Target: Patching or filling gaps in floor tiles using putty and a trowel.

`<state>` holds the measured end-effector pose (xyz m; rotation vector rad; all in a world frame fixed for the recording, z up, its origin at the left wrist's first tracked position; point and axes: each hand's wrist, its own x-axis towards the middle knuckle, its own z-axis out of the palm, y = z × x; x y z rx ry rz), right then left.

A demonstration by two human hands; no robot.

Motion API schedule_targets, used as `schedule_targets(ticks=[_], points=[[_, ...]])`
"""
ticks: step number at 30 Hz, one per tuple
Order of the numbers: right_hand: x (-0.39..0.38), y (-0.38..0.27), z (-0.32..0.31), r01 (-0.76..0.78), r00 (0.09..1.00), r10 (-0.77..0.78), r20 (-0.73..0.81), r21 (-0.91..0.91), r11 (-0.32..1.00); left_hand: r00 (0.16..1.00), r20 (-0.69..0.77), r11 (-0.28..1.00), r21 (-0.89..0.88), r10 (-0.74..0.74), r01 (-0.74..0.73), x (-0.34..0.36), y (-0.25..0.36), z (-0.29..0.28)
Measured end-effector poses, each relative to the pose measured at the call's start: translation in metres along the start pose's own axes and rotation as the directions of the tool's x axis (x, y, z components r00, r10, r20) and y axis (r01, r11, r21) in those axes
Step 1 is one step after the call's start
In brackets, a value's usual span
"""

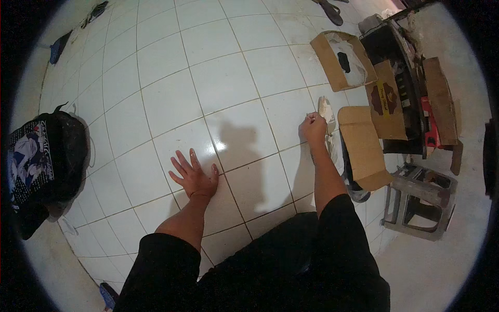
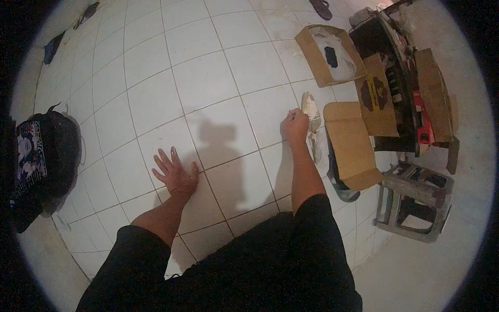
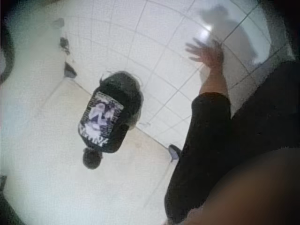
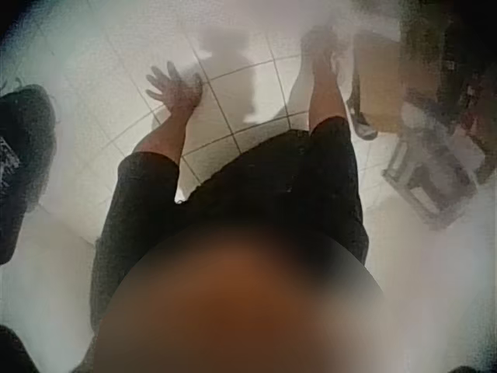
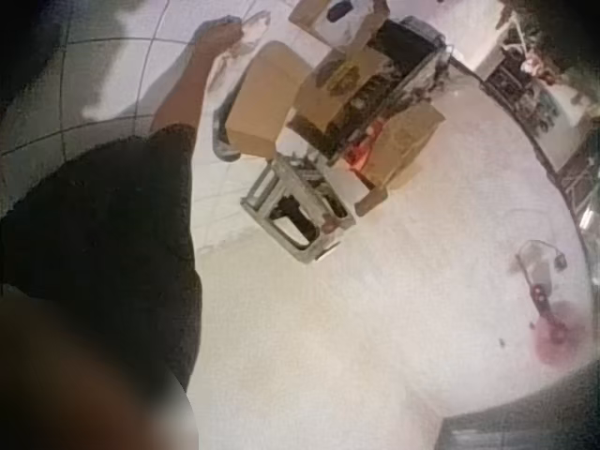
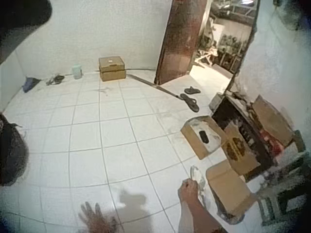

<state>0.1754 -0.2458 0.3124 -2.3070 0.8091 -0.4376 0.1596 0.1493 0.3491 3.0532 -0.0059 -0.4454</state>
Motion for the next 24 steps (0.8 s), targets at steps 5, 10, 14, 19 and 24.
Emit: schedule_targets(ticks=[5,10,14,19,24], points=[[0.001,0.003,0.003,0.081,0.997,-0.081,0.016,-0.033,0.996,1.0,0.018,1.0,0.009,-0.023,0.023,-0.002,0.001,-0.011],[-0.002,0.003,0.003,0.13,0.991,-0.13,0.011,-0.06,0.99,1.0,-0.02,1.0,0.009,-0.003,0.003,-0.002,-0.001,-0.002],[0.0,-0.005,0.001,0.066,0.998,-0.065,0.01,-0.078,0.995,1.0,-0.006,0.999,0.032,-0.009,0.009,-0.002,-0.002,-0.001],[0.001,-0.004,0.004,0.043,0.999,-0.04,0.036,-0.073,0.996,1.0,0.002,1.0,0.021,-0.01,0.01,0.001,-0.001,0.001],[0.002,-0.007,0.006,0.043,0.998,-0.043,0.042,0.009,0.999,1.0,0.022,1.0,0.024,-0.016,0.016,-0.001,-0.001,-0.006]])
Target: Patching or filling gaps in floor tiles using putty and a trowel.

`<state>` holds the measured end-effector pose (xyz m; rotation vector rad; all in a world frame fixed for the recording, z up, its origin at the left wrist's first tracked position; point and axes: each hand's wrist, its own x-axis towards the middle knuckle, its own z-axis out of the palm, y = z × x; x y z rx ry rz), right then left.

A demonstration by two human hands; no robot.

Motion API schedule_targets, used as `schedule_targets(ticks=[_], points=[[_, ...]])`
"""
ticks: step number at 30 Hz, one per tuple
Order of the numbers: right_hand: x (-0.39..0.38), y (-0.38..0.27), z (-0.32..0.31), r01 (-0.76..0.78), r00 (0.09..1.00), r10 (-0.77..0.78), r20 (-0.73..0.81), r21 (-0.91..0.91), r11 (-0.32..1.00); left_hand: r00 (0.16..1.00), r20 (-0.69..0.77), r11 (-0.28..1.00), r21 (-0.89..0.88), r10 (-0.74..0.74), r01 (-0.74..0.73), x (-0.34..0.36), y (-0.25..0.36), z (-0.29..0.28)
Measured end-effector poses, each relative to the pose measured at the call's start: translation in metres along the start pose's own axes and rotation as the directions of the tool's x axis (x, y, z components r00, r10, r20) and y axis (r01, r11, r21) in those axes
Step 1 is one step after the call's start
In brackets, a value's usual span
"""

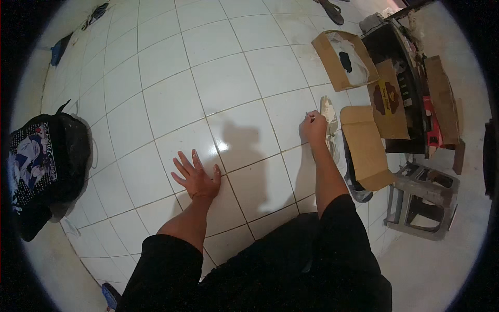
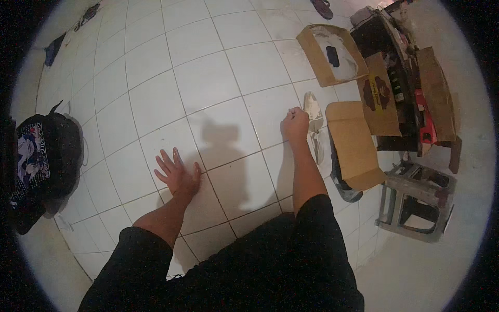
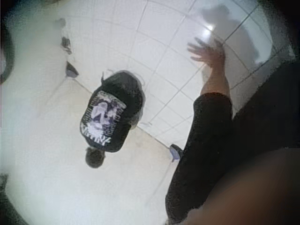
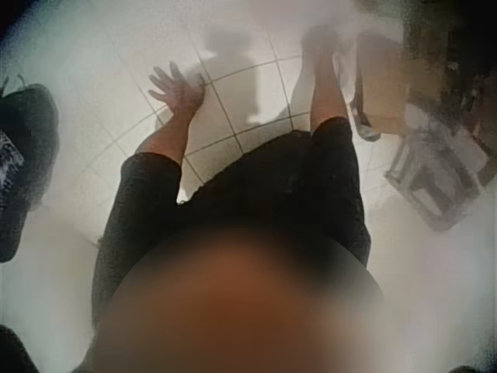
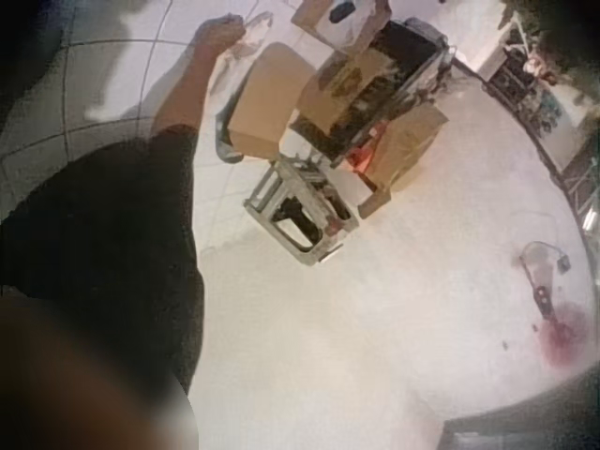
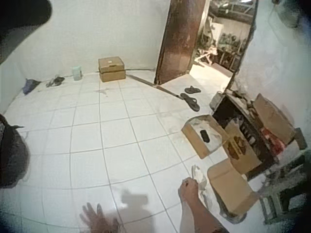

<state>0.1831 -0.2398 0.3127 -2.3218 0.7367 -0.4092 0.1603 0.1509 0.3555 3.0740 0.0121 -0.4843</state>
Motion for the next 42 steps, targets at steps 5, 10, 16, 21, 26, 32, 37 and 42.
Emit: schedule_targets(ticks=[5,10,16,21,26,32,37,42], points=[[0.001,0.012,0.0,0.012,1.0,-0.011,0.008,-0.087,0.996,0.999,-0.042,0.998,-0.059,0.02,-0.022,0.001,-0.003,0.008],[-0.003,0.011,0.001,0.063,0.998,-0.06,0.034,-0.093,0.994,1.0,-0.02,1.0,-0.025,0.004,-0.005,0.002,-0.002,0.007],[-0.002,-0.002,-0.003,-0.018,1.0,0.018,0.007,-0.037,0.999,0.999,-0.035,0.999,-0.035,0.012,-0.013,-0.001,0.001,0.003],[-0.003,0.001,-0.006,0.036,0.999,-0.036,0.033,-0.012,0.999,1.0,-0.015,1.0,-0.03,0.008,-0.008,0.0,0.002,0.001],[-0.006,0.005,0.0,0.092,0.994,-0.101,-0.041,-0.185,0.978,1.0,-0.002,1.0,-0.016,0.01,-0.01,0.0,0.005,0.0],[-0.003,0.007,0.002,-0.005,1.0,0.005,0.0,-0.098,0.995,1.0,-0.023,1.0,-0.018,0.019,-0.02,-0.001,0.0,0.004],[-0.001,0.009,-0.004,-0.018,1.0,0.019,0.022,-0.05,0.999,0.999,-0.031,1.0,-0.023,0.018,-0.019,0.0,-0.002,0.008],[0.001,0.02,-0.002,0.093,0.995,-0.09,0.049,-0.061,0.994,0.999,-0.043,0.999,-0.025,0.021,-0.022,0.002,0.002,0.005]])
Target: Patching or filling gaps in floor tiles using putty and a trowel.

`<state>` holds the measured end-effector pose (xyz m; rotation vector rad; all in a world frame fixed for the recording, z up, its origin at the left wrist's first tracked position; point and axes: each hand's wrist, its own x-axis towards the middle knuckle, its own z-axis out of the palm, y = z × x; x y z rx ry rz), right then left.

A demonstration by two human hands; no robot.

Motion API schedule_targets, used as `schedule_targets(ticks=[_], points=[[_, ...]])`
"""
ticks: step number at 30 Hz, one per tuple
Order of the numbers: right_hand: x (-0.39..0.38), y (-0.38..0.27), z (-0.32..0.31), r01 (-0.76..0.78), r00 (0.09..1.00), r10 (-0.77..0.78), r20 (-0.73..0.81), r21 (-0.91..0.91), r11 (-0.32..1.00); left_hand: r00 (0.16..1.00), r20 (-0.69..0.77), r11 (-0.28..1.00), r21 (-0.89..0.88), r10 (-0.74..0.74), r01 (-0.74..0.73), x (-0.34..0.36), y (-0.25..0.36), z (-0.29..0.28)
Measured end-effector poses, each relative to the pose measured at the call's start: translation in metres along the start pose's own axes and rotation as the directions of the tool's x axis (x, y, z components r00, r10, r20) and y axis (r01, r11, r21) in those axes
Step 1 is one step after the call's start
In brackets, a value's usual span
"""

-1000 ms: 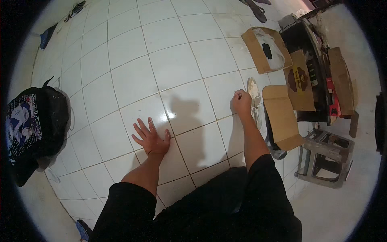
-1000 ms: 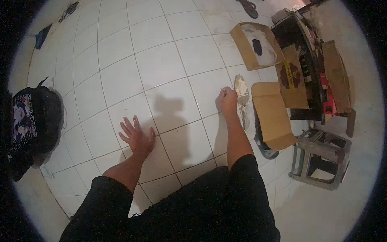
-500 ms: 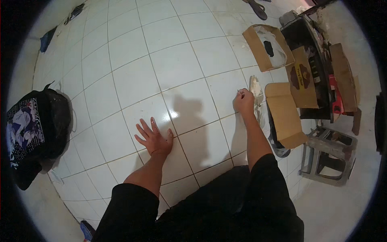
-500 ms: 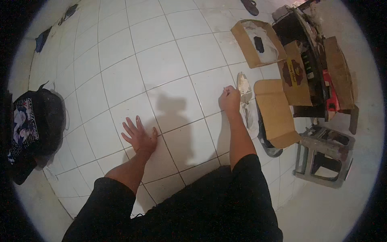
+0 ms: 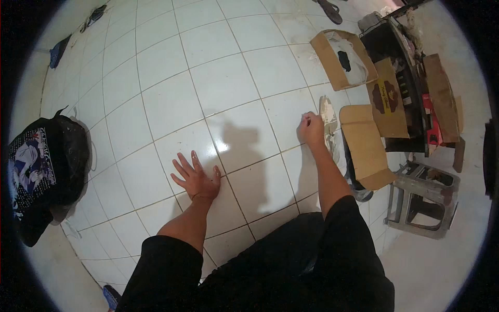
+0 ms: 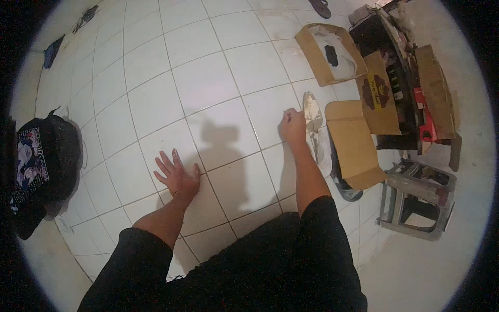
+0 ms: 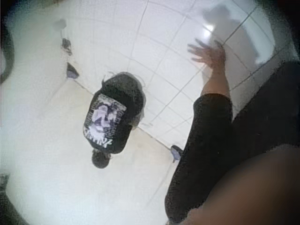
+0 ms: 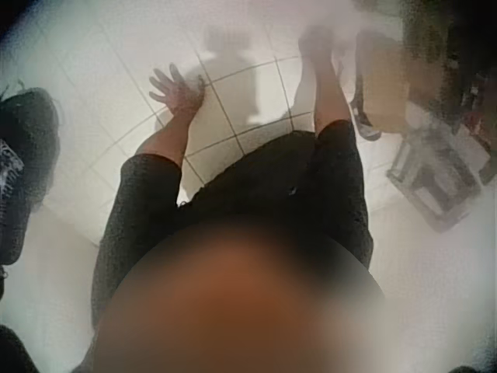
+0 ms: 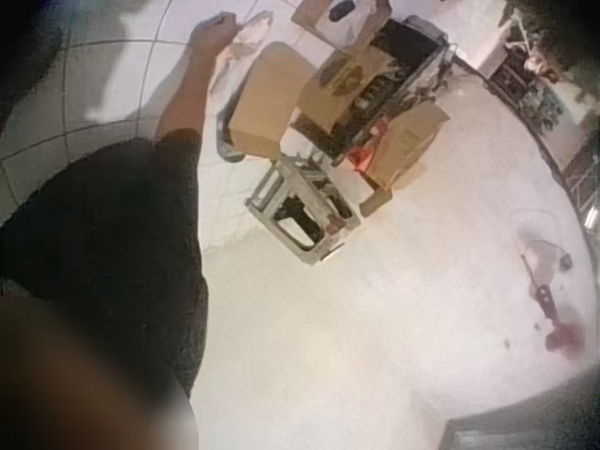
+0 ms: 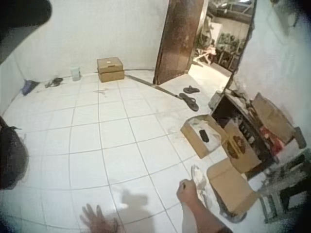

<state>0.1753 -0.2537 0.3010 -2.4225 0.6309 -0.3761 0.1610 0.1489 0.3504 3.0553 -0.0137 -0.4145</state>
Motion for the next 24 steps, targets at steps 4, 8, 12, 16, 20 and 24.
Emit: schedule_targets(ticks=[4,8,12,16,20,24], points=[[-0.002,-0.004,0.003,-0.052,0.997,0.053,0.06,-0.021,0.998,0.998,0.06,0.999,0.04,-0.023,0.021,-0.002,0.001,-0.007],[-0.011,0.0,0.008,-0.037,0.999,0.036,0.018,0.037,0.999,0.995,0.093,0.998,0.053,-0.038,0.033,-0.003,0.007,-0.01],[-0.009,-0.008,0.006,-0.031,0.998,0.029,0.053,0.036,0.999,0.998,0.057,0.999,0.03,-0.034,0.033,-0.003,0.0,0.0],[-0.01,-0.014,0.003,0.009,1.0,-0.009,-0.002,-0.038,0.999,0.999,0.038,1.0,0.02,-0.023,0.023,-0.002,-0.001,0.002],[-0.011,-0.001,0.004,-0.031,0.999,0.032,0.044,-0.004,0.999,0.999,0.038,1.0,0.001,-0.006,0.006,-0.002,0.0,-0.003],[-0.01,-0.005,0.006,0.014,0.999,-0.016,-0.032,-0.062,0.998,0.999,0.035,0.999,0.031,-0.023,0.022,0.0,-0.001,-0.001]])
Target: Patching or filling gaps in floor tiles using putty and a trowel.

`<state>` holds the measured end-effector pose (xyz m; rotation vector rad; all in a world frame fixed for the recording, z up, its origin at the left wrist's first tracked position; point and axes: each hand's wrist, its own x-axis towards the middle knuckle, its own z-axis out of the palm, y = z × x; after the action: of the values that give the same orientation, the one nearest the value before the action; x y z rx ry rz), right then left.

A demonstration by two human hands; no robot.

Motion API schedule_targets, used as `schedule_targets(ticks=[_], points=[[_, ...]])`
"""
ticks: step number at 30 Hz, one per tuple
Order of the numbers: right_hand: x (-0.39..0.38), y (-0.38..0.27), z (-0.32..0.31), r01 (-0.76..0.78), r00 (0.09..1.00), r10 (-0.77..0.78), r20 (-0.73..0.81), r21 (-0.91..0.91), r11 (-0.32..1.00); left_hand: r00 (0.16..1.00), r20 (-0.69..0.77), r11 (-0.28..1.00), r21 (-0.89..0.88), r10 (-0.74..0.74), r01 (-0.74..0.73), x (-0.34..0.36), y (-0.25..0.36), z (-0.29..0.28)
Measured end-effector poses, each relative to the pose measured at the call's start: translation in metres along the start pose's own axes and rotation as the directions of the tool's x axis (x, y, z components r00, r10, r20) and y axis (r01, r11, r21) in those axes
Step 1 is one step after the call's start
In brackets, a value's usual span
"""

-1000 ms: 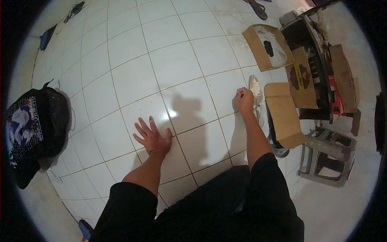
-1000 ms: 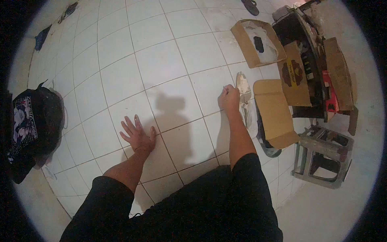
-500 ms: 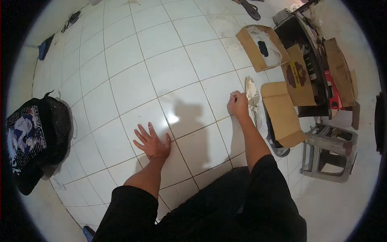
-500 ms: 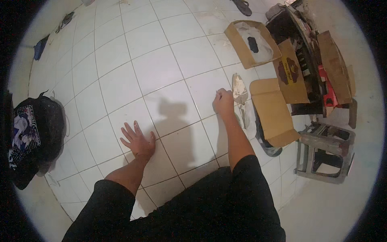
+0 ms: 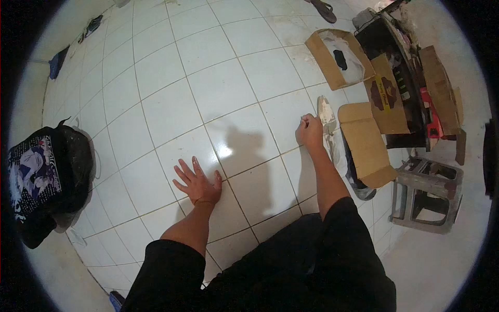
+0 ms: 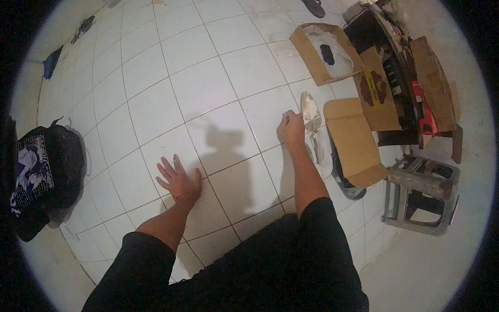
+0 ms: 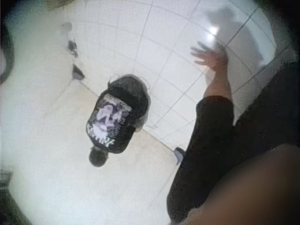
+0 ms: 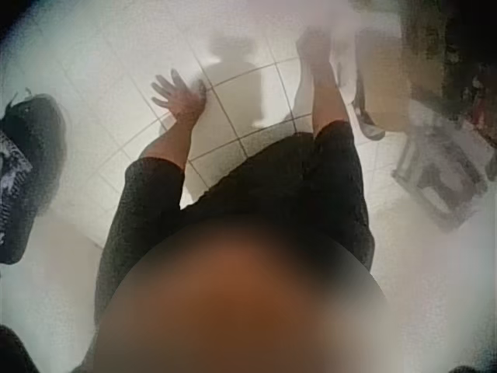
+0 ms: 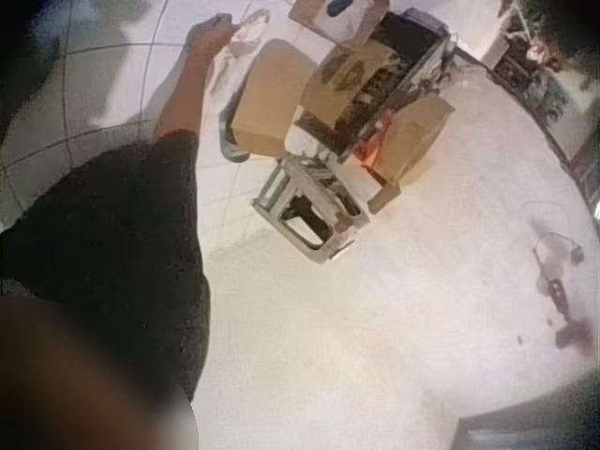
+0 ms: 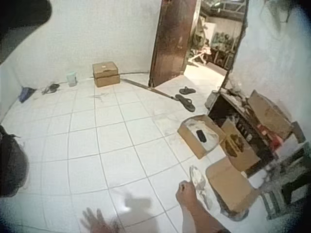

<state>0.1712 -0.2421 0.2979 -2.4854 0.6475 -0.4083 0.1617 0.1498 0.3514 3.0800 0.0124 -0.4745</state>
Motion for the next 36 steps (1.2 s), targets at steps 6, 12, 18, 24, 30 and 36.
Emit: schedule_targets(ticks=[6,12,18,24,30,36], points=[[0.001,-0.002,-0.012,-0.119,0.986,0.116,0.116,0.02,0.993,1.0,0.004,1.0,-0.004,-0.004,0.004,-0.003,0.004,0.0],[-0.003,-0.005,-0.002,-0.112,0.989,0.109,0.101,0.023,0.993,1.0,0.025,0.999,-0.029,-0.016,0.016,-0.006,0.003,-0.006],[-0.002,0.002,0.004,0.01,1.0,-0.011,-0.03,-0.038,0.999,0.999,0.039,1.0,-0.011,-0.002,0.003,-0.001,0.002,-0.006],[0.005,0.005,-0.002,-0.199,0.977,0.192,0.096,0.079,0.977,1.0,-0.017,1.0,-0.011,0.003,-0.003,-0.001,0.0,0.0],[-0.007,-0.012,-0.001,-0.079,0.994,0.081,0.079,-0.029,0.996,1.0,-0.008,1.0,0.0,-0.014,0.014,-0.001,0.001,0.004],[-0.013,-0.015,-0.001,-0.087,0.993,0.088,0.084,-0.025,0.996,1.0,-0.006,1.0,-0.022,-0.004,0.003,-0.001,0.0,0.0]])
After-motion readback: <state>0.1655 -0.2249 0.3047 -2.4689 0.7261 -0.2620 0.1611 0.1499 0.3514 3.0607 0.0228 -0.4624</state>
